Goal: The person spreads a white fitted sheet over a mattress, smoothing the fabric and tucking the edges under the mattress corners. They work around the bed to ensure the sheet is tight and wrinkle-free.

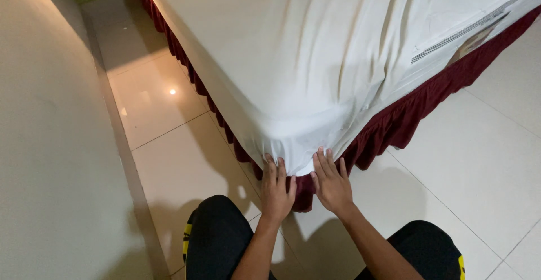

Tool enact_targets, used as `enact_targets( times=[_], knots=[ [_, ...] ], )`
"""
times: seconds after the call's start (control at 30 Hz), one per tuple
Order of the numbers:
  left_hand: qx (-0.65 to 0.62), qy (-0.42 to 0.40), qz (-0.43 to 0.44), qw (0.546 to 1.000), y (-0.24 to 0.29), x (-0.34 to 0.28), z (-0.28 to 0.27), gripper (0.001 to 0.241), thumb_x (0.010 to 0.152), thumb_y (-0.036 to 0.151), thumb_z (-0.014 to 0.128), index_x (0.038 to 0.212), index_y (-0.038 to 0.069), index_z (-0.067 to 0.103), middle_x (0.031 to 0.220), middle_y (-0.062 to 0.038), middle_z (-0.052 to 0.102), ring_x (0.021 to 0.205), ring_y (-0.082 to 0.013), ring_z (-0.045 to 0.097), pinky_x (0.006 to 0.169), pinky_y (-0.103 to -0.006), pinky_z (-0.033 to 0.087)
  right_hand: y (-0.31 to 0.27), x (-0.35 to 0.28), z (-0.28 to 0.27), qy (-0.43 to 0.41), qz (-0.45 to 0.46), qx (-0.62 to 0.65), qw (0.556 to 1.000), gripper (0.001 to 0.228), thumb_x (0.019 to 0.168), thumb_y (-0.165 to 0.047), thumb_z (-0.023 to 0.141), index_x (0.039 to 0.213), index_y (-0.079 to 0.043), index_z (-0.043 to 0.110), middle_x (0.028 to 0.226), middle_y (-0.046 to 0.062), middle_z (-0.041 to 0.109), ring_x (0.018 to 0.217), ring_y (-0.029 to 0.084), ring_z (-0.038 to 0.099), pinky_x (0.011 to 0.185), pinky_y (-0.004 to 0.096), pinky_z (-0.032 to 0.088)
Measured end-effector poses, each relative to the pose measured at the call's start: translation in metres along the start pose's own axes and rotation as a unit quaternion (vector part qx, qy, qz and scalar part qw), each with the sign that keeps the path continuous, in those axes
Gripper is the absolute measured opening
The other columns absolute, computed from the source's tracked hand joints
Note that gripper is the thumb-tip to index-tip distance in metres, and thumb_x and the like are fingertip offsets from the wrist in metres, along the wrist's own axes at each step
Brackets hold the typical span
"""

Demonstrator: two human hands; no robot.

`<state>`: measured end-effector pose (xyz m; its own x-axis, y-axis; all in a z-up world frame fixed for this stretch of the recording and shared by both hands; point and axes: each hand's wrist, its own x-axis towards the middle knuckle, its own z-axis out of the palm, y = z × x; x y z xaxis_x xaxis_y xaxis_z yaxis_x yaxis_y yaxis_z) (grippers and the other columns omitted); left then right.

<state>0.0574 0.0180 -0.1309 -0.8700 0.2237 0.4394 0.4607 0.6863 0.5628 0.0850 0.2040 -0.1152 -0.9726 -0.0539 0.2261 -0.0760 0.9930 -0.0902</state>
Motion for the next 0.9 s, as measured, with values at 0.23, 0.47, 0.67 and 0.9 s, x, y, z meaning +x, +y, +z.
enact_targets(
  times=[0.23,0.47,0.67,0.9],
  knots=[
    [0.007,0.068,0.028,0.997,0.003,0.001,-0.007,0.054,0.097,0.018,0.069,0.145,-0.003,0.055,0.16,-0.03,0.036,0.145,-0.0503,0.042,0.119,-0.0566,0.036,0.003,0.001,-0.002,-0.021,0.016,0.022,0.999,0.058,0.107,-0.037,0.037,0.159,-0.01,0.033,0.169,0.009,0.023,0.156,0.03,0.021,0.122,0.058,0.019],
    [-0.06,0.117,0.028,0.991,-0.003,0.0,-0.013,0.06,0.101,0.017,0.064,0.156,0.009,0.041,0.165,-0.025,0.034,0.148,-0.0453,0.04,0.119,-0.0525,0.038,-0.009,-0.007,-0.007,0.077,0.0,0.062,0.995,0.06,0.103,-0.032,0.054,0.155,-0.008,0.038,0.168,0.014,0.029,0.155,0.036,0.026,0.122,0.057,0.026],
    [-0.105,0.177,-0.001,0.979,-0.007,0.005,-0.013,0.06,0.106,0.012,0.057,0.162,0.009,0.034,0.169,-0.02,0.033,0.156,-0.0404,0.036,0.126,-0.0508,0.033,-0.022,-0.001,-0.019,0.188,-0.084,0.135,0.969,0.073,0.094,-0.023,0.072,0.156,-0.007,0.038,0.166,0.021,0.031,0.152,0.044,0.031,0.119,0.056,0.034],
    [-0.1,0.181,-0.05,0.977,0.009,0.021,-0.021,0.063,0.099,0.015,0.066,0.155,0.002,0.04,0.164,-0.022,0.038,0.153,-0.0403,0.037,0.124,-0.0518,0.031,-0.023,0.022,-0.012,0.124,-0.066,0.158,0.977,0.069,0.092,-0.024,0.075,0.152,-0.007,0.045,0.164,0.02,0.033,0.152,0.04,0.031,0.119,0.056,0.033]
  ],
)
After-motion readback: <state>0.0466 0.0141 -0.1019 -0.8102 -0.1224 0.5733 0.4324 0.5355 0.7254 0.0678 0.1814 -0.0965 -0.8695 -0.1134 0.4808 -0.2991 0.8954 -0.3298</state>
